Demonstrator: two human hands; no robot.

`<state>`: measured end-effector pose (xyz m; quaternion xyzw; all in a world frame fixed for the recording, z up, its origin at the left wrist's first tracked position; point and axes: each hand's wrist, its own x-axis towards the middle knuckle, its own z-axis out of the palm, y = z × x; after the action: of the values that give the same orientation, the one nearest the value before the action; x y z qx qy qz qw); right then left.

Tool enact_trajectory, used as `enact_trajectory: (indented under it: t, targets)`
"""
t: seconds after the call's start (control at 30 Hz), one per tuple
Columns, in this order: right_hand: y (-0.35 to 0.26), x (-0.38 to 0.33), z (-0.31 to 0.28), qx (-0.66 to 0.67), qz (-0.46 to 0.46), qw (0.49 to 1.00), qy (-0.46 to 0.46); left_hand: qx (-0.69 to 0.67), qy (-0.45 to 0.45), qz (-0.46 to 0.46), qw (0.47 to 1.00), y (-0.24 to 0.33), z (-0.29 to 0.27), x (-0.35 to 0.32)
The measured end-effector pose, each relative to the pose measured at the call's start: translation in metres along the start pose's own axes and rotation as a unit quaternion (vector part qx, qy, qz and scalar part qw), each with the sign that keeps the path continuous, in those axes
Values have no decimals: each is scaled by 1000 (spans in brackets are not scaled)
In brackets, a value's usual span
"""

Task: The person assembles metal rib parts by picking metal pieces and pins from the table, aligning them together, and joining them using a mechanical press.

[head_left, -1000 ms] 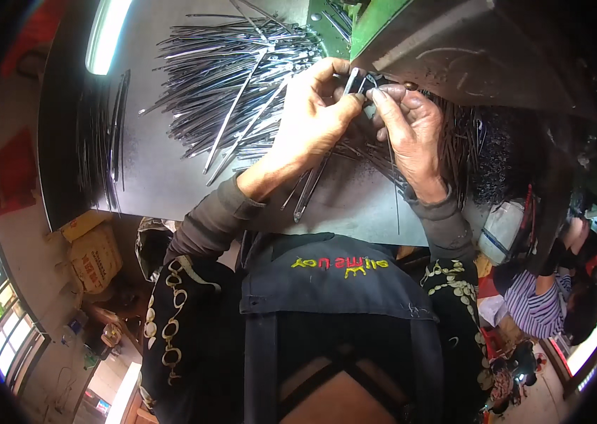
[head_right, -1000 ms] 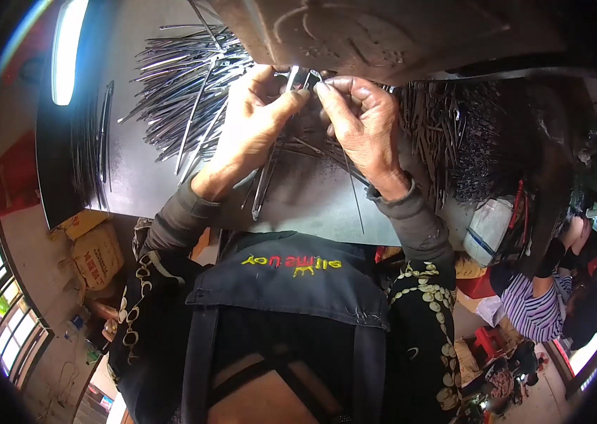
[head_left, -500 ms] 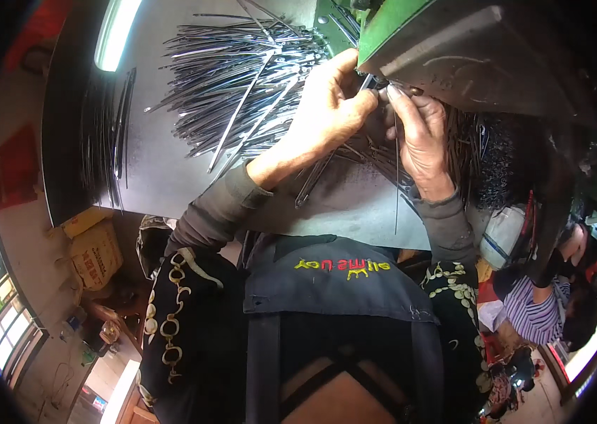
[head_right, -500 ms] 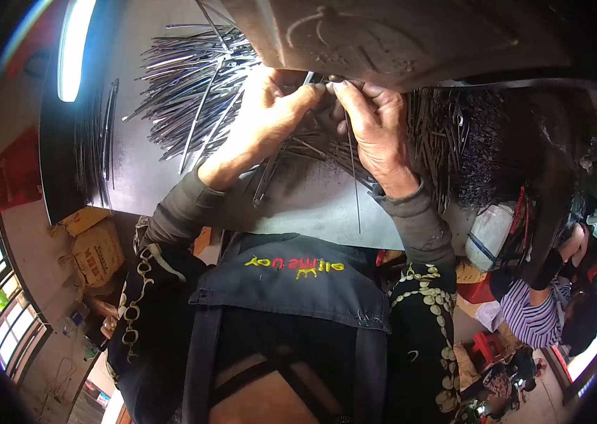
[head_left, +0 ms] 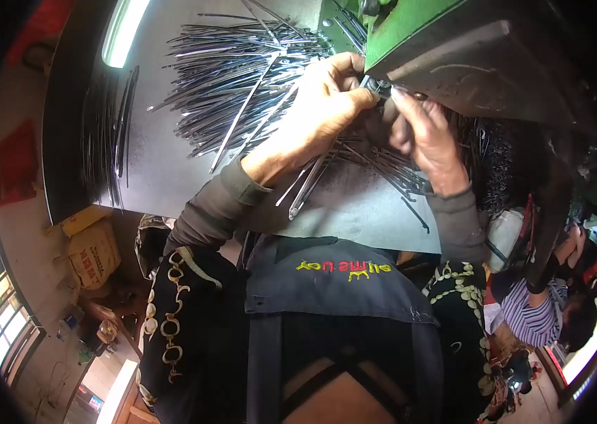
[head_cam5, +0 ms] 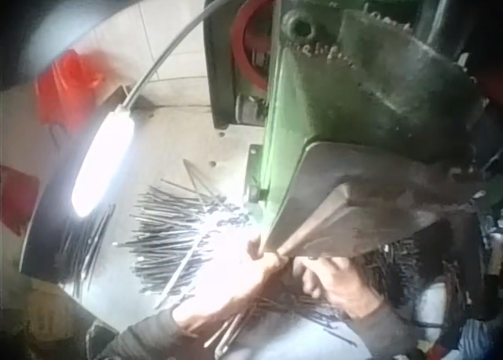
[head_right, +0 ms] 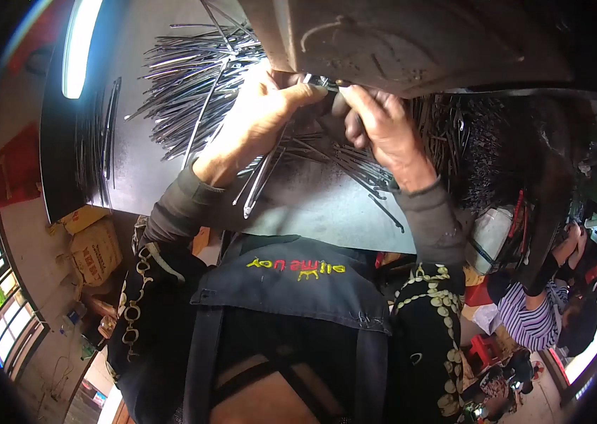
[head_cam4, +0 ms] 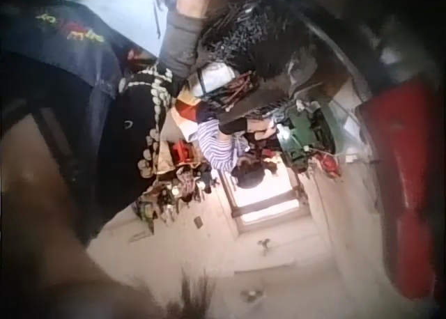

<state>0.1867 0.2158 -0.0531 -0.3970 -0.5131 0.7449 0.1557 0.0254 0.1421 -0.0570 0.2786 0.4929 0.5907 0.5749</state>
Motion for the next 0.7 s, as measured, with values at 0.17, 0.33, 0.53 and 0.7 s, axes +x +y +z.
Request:
enact_trajectory:
  t: [0.17, 0.33, 0.53, 0.7]
  targets:
    - [25, -20, 16, -1, 13, 992, -126, -89, -4, -49, 995, -1, 5, -4]
    - [14, -21, 21, 27, 6, 996, -87, -63, 23, -16, 998, 3, 9, -2]
    - [10, -14, 13, -15, -9, 994, -111, -36, 47, 42, 997, 0, 11, 7]
    - [17, -14, 8, -27, -28, 994, -99, 46, 43, 62, 996, 3, 12, 3]
